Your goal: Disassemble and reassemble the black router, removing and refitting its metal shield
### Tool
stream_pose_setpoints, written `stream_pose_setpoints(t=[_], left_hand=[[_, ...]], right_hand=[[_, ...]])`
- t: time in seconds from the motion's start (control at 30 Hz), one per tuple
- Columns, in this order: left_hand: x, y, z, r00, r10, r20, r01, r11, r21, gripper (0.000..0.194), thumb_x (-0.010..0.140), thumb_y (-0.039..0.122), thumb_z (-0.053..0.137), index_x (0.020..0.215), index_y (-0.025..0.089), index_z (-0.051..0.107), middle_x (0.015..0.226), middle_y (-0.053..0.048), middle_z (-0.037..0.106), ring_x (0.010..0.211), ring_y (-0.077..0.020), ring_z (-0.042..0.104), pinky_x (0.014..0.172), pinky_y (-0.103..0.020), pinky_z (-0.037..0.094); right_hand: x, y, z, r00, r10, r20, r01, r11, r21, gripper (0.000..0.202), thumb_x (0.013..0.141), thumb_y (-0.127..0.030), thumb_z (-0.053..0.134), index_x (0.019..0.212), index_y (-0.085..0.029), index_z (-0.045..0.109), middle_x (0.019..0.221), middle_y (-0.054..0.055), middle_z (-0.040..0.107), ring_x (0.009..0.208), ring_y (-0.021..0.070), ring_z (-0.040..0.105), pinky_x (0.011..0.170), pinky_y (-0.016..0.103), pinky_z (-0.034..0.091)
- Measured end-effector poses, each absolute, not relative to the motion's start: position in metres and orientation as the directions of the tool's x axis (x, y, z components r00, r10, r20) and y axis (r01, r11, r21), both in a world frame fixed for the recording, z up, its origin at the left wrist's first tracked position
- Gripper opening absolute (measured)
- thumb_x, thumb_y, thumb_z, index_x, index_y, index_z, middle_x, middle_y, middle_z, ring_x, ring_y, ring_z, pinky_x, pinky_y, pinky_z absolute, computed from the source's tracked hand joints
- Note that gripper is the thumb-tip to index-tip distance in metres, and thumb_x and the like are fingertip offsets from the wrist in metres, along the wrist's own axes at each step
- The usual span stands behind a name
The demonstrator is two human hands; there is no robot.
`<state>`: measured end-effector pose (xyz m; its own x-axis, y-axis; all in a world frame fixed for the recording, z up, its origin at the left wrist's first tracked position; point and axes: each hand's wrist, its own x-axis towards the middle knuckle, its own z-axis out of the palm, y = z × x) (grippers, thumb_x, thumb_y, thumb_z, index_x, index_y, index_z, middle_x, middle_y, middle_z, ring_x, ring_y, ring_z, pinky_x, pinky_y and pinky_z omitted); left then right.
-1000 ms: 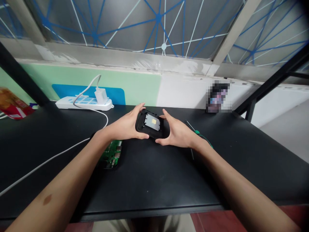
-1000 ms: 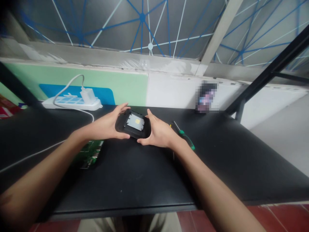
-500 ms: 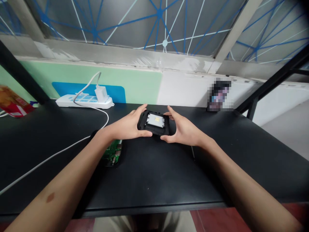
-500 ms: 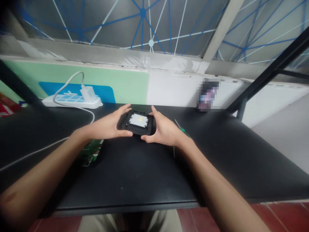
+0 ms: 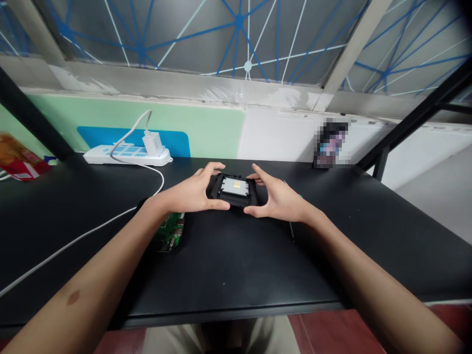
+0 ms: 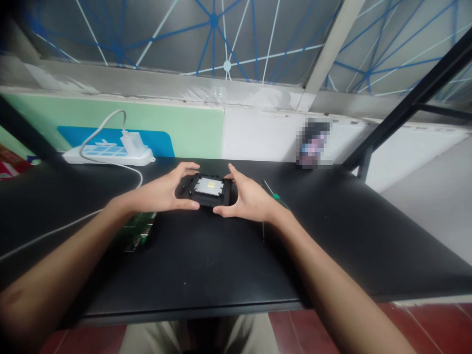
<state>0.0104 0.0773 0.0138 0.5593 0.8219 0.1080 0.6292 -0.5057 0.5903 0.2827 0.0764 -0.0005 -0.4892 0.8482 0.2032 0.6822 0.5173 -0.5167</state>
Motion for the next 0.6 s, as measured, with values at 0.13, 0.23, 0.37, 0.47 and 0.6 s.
stream_pose_setpoints(t=[0.13, 0.23, 0.37, 0.47, 0.6], left_hand=[[0.0101, 0.0759, 0.0161, 0.549, 0.824, 0.141, 0.598, -0.505, 0.622, 0.092, 0.073, 0.06, 0.077, 0.142, 0.023, 0.028, 0.15, -0.022, 0.042, 0.143, -0.0376, 0.04, 0.113, -0.055, 0.037], [0.0102, 0.0747, 0.0172, 0.536, 0.826, 0.171, 0.573, -0.506, 0.644, 0.086, 0.076, 0.058, 0.076, 0.139, 0.024, 0.029, 0.15, -0.02, 0.042, 0.143, -0.0358, 0.041, 0.113, -0.053, 0.036], [0.0106, 0.0753, 0.0155, 0.545, 0.821, 0.169, 0.561, -0.507, 0.655, 0.073, 0.08, 0.057, 0.073, 0.131, 0.023, 0.035, 0.143, -0.018, 0.048, 0.135, -0.0336, 0.049, 0.11, -0.05, 0.039], [0.0108, 0.0768, 0.0137, 0.538, 0.831, 0.139, 0.583, -0.486, 0.651, 0.072, 0.079, 0.059, 0.072, 0.13, 0.022, 0.037, 0.14, -0.017, 0.051, 0.13, -0.0343, 0.053, 0.108, -0.051, 0.041], [0.0099, 0.0769, 0.0142, 0.523, 0.838, 0.155, 0.594, -0.489, 0.638, 0.077, 0.079, 0.059, 0.073, 0.135, 0.023, 0.035, 0.143, -0.016, 0.048, 0.133, -0.0339, 0.049, 0.109, -0.05, 0.04]], right_hand=[[0.2835, 0.0787, -0.0028, -0.484, 0.845, 0.228, 0.644, 0.521, -0.56, 0.123, 0.066, -0.059, 0.08, 0.161, -0.017, 0.015, 0.145, 0.018, 0.055, 0.131, 0.0359, 0.056, 0.114, 0.059, 0.043], [0.2836, 0.0798, -0.004, -0.467, 0.852, 0.235, 0.617, 0.505, -0.604, 0.121, 0.065, -0.057, 0.081, 0.161, -0.017, 0.018, 0.146, 0.018, 0.054, 0.131, 0.0355, 0.057, 0.114, 0.058, 0.044], [0.2834, 0.0811, -0.005, -0.463, 0.857, 0.228, 0.614, 0.495, -0.615, 0.119, 0.066, -0.056, 0.081, 0.16, -0.016, 0.02, 0.146, 0.019, 0.054, 0.13, 0.0355, 0.057, 0.115, 0.058, 0.044], [0.284, 0.082, -0.0057, -0.462, 0.857, 0.228, 0.626, 0.497, -0.601, 0.118, 0.066, -0.056, 0.081, 0.16, -0.016, 0.02, 0.145, 0.018, 0.056, 0.129, 0.0352, 0.058, 0.114, 0.059, 0.044], [0.2848, 0.0833, -0.007, -0.47, 0.843, 0.261, 0.61, 0.525, -0.593, 0.119, 0.067, -0.057, 0.08, 0.16, -0.016, 0.018, 0.145, 0.017, 0.055, 0.13, 0.0342, 0.058, 0.114, 0.057, 0.044]])
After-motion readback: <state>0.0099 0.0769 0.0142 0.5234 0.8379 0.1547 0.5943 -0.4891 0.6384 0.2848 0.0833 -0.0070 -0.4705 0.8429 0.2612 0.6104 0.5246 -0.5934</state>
